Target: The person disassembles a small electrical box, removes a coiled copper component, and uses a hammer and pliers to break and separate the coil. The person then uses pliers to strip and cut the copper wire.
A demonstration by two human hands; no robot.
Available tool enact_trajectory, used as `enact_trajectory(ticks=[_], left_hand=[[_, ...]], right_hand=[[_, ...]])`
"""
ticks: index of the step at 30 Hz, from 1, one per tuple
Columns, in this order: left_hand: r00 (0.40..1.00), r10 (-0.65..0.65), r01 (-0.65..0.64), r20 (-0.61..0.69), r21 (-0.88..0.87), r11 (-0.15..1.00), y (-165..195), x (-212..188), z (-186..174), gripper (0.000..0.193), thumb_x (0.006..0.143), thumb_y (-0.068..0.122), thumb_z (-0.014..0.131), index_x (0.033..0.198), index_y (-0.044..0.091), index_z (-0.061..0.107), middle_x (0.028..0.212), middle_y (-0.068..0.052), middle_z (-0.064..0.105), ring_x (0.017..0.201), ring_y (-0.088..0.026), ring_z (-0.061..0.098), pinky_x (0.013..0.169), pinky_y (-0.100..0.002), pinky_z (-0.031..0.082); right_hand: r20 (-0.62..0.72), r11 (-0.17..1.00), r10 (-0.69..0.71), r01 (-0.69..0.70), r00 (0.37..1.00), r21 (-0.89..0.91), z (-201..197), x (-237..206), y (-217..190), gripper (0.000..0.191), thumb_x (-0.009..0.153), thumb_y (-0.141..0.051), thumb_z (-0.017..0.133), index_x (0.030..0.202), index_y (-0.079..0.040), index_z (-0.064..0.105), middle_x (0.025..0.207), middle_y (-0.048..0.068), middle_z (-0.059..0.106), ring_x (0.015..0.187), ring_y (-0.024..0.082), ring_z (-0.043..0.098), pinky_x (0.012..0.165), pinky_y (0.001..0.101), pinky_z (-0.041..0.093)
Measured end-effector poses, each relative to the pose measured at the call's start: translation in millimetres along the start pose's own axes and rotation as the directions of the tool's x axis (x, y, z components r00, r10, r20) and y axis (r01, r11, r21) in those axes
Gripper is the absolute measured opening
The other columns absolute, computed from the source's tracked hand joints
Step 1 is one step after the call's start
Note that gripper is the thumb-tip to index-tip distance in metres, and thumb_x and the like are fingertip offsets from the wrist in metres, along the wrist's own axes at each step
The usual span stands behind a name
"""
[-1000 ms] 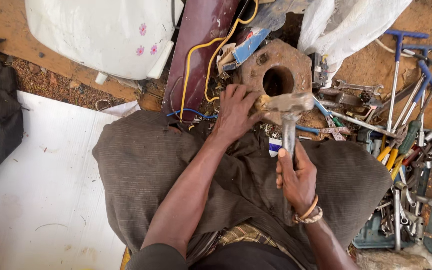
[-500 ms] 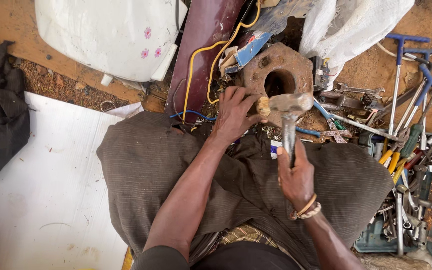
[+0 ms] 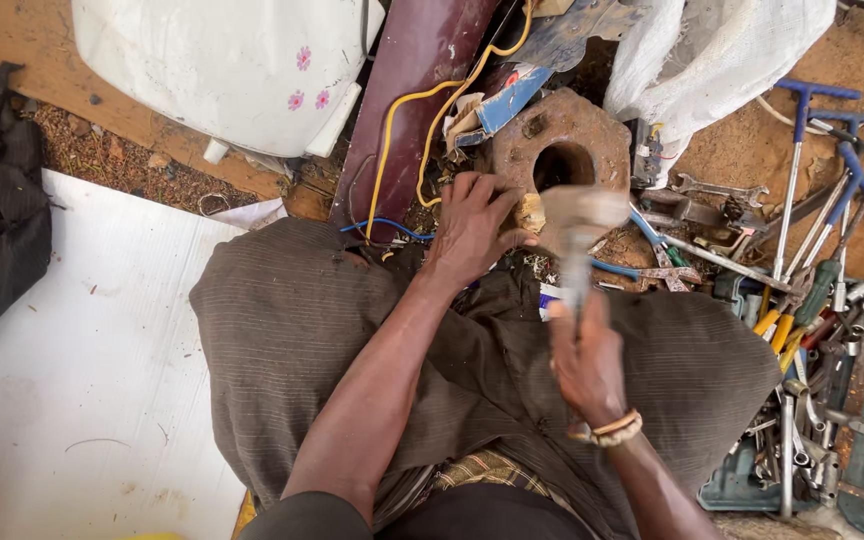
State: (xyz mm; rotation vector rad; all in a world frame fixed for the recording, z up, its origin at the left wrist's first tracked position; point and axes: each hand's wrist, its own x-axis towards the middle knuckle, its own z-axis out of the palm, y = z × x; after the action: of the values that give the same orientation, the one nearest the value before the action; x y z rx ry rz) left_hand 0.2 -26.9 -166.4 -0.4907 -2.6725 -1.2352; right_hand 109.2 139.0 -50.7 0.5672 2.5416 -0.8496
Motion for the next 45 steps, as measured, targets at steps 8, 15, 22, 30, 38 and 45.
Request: enact_trajectory(ticks=[8,15,22,30,38,45], left_hand=[[1.0,-0.007,0.006,-0.011,-0.071,0.997,6.3,4.2,-5.0,0.068,0.08,0.047,0.084,0.13,0.004,0.068,0.128,-0.009,0.056,0.121,-0.031,0.045,0.103,-0.05,0.035],[0.999,-0.039,0.04,0.024,-0.054,0.998,5.8,1.2,2.0,0.065,0.075,0.043,0.085,0.125,0.004,0.069,0.126,-0.009,0.056,0.121,-0.031,0.045,0.104,-0.052,0.034],[0.996,-0.073,0.073,0.061,-0.011,0.997,15.6,9.3,-3.6,0.066,0.077,0.044,0.086,0.125,0.002,0.066,0.126,-0.014,0.055,0.12,-0.035,0.044,0.1,-0.052,0.035],[1.0,-0.009,0.008,-0.003,-0.232,0.973,22.1,5.6,0.8,0.044,0.091,0.019,0.081,0.131,0.015,0.064,0.123,-0.005,0.069,0.118,-0.027,0.061,0.102,-0.042,0.046],[0.999,-0.001,0.016,0.047,-0.311,0.95,18.1,5.7,9.5,0.09,0.081,0.016,0.086,0.156,0.01,0.037,0.115,-0.011,0.068,0.114,-0.03,0.063,0.104,-0.044,0.047],[0.998,0.067,-0.069,-0.018,-0.284,0.956,15.0,10.6,8.2,0.093,0.077,0.019,0.087,0.154,0.011,0.034,0.131,-0.019,0.066,0.119,-0.034,0.061,0.104,-0.045,0.049]], right_hand=[[-0.576,0.656,-0.57,0.747,0.586,0.112,-89.7,-25.4,-23.3,0.029,0.121,-0.021,0.045,0.128,0.007,0.05,0.081,0.01,0.063,0.054,0.012,0.06,0.047,0.0259,0.052],[-0.728,0.613,-0.532,0.79,0.431,0.02,-38.6,4.6,-14.7,0.035,0.12,-0.032,0.046,0.13,0.001,0.049,0.074,0.01,0.058,0.045,0.011,0.053,0.042,0.0251,0.044],[-0.152,0.916,-0.095,0.146,0.984,0.375,-25.0,-6.0,14.8,0.042,0.103,-0.038,0.055,0.124,-0.002,0.058,0.063,0.002,0.055,0.045,0.008,0.05,0.037,0.0248,0.043],[-0.257,0.803,-0.208,0.315,0.944,0.506,-49.7,-42.1,-1.3,0.041,0.102,-0.03,0.055,0.132,-0.001,0.057,0.062,0.002,0.061,0.042,0.006,0.054,0.034,0.0223,0.046],[-0.481,0.789,-0.425,0.574,0.767,0.218,-49.6,-31.7,7.0,0.035,0.111,-0.028,0.053,0.131,0.0,0.053,0.068,0.002,0.06,0.048,0.007,0.056,0.04,0.0215,0.048],[-0.188,0.917,-0.132,0.192,0.973,0.35,-24.7,-5.6,8.7,0.037,0.103,-0.032,0.056,0.125,-0.002,0.059,0.063,0.001,0.058,0.044,0.007,0.053,0.035,0.0254,0.046]])
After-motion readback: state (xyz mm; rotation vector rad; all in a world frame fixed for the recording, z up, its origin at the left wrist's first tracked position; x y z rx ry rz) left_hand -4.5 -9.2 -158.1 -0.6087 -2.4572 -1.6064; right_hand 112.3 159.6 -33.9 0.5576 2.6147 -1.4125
